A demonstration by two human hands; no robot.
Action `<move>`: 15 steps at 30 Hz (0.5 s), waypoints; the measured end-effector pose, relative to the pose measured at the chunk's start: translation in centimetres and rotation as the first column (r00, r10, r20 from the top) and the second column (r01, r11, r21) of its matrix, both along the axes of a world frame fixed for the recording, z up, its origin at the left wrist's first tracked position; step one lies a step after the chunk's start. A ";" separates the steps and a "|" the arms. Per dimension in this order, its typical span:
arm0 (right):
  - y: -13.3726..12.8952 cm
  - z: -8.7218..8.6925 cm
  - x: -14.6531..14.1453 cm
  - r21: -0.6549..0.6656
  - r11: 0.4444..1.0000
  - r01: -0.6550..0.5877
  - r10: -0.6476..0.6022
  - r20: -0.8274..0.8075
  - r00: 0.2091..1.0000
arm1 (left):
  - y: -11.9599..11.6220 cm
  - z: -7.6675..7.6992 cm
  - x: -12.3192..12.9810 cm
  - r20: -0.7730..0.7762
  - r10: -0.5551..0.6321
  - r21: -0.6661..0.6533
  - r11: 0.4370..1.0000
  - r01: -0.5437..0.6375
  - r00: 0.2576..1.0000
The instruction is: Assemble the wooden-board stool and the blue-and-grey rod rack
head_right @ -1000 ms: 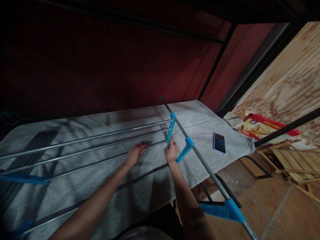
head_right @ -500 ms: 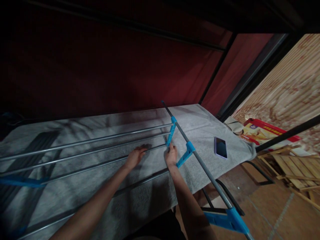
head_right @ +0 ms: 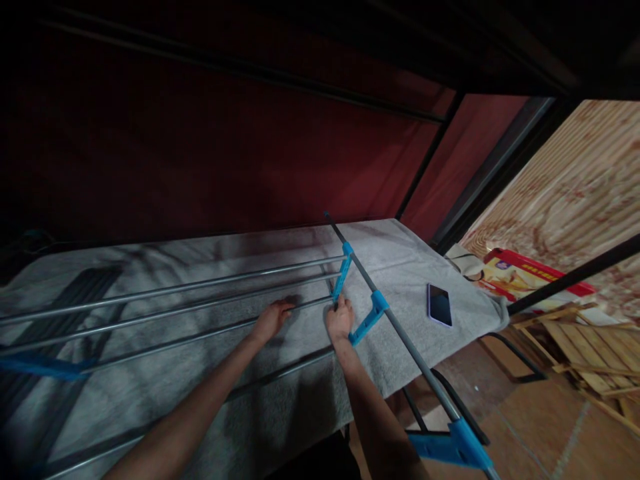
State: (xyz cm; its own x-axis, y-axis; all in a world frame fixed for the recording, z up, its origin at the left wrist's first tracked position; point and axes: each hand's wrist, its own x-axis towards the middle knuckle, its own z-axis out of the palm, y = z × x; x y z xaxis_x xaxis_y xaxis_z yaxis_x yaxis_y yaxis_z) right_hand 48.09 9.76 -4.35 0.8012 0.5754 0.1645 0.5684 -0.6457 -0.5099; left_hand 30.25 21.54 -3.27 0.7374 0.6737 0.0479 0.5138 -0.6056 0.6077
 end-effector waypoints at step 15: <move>-1.0 0.0 0.0 -0.117 0.993 -0.024 0.025 0.001 1.000 | -2.9 2.4 -3.6 0.109 0.034 0.097 0.994 -0.045 0.993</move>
